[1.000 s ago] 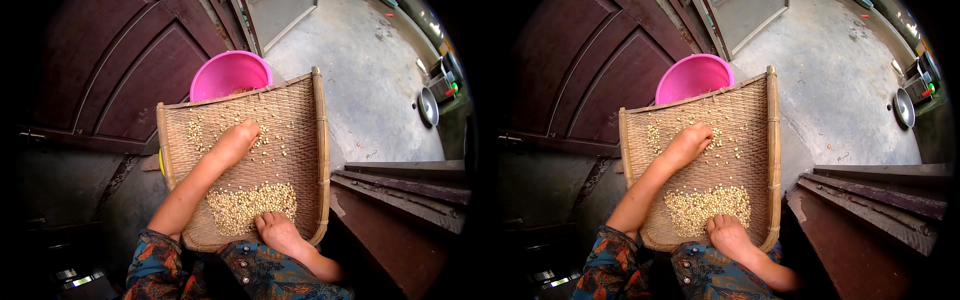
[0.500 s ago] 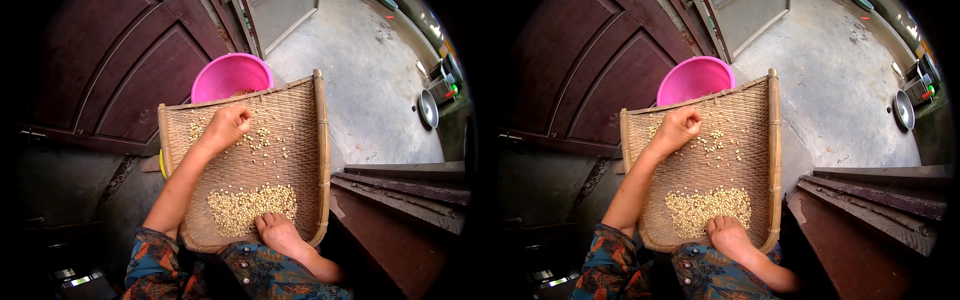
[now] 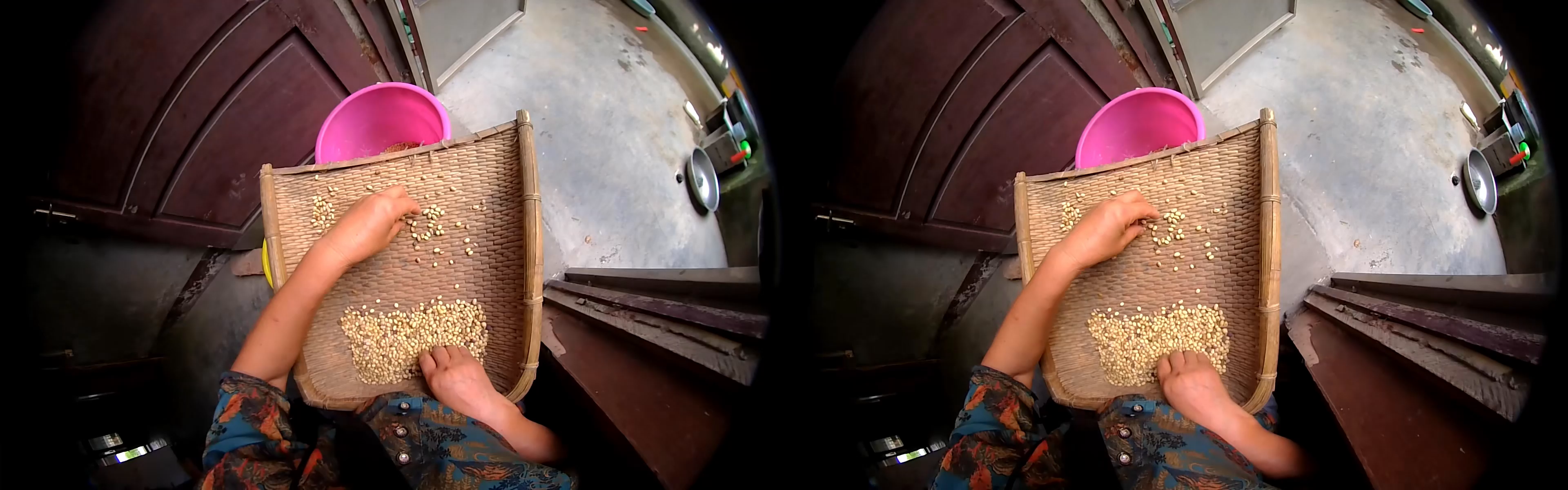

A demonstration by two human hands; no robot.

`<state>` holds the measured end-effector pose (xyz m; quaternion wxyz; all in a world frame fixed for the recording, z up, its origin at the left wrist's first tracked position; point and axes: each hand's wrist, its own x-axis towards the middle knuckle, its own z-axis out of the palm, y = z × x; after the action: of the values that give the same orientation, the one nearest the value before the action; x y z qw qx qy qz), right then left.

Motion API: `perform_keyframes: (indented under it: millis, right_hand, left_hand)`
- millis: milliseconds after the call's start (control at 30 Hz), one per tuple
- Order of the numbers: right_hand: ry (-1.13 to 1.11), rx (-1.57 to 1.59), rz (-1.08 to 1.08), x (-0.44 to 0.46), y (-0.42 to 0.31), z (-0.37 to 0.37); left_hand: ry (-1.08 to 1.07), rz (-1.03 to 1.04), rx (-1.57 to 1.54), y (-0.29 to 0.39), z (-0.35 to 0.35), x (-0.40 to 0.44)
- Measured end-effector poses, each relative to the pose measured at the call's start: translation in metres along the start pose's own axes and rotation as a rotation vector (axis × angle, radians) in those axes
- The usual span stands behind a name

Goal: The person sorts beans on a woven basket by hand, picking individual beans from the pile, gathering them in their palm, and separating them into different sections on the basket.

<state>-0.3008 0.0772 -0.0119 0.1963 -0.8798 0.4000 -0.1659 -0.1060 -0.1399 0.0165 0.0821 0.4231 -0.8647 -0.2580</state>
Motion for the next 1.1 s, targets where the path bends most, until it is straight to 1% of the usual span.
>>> perform_keyframes:
  millis: [100, 200, 500, 900, 1000, 1100]
  right_hand:
    - [-0.002, -0.009, 0.001, 0.000, 0.000, 0.000]
    - [0.001, -0.009, 0.008, 0.000, -0.001, 0.000]
    - [0.002, -0.010, 0.006, 0.001, -0.001, 0.000]
    - [0.007, -0.002, 0.006, -0.001, 0.000, 0.002]
    - [0.008, -0.004, 0.005, 0.000, 0.000, 0.001]
    - [0.010, -0.007, 0.003, 0.000, 0.000, 0.001]
  left_hand:
    - [-0.044, -0.022, -0.041, -0.001, 0.004, -0.002]
    - [-0.012, 0.012, -0.044, -0.008, 0.010, -0.001]
    - [-0.033, 0.063, -0.072, -0.009, 0.017, 0.001]
    - [-0.016, 0.028, 0.096, -0.017, 0.020, 0.003]
    - [0.041, 0.036, 0.019, -0.020, 0.021, 0.002]
    - [0.080, -0.023, -0.093, -0.023, 0.004, 0.002]
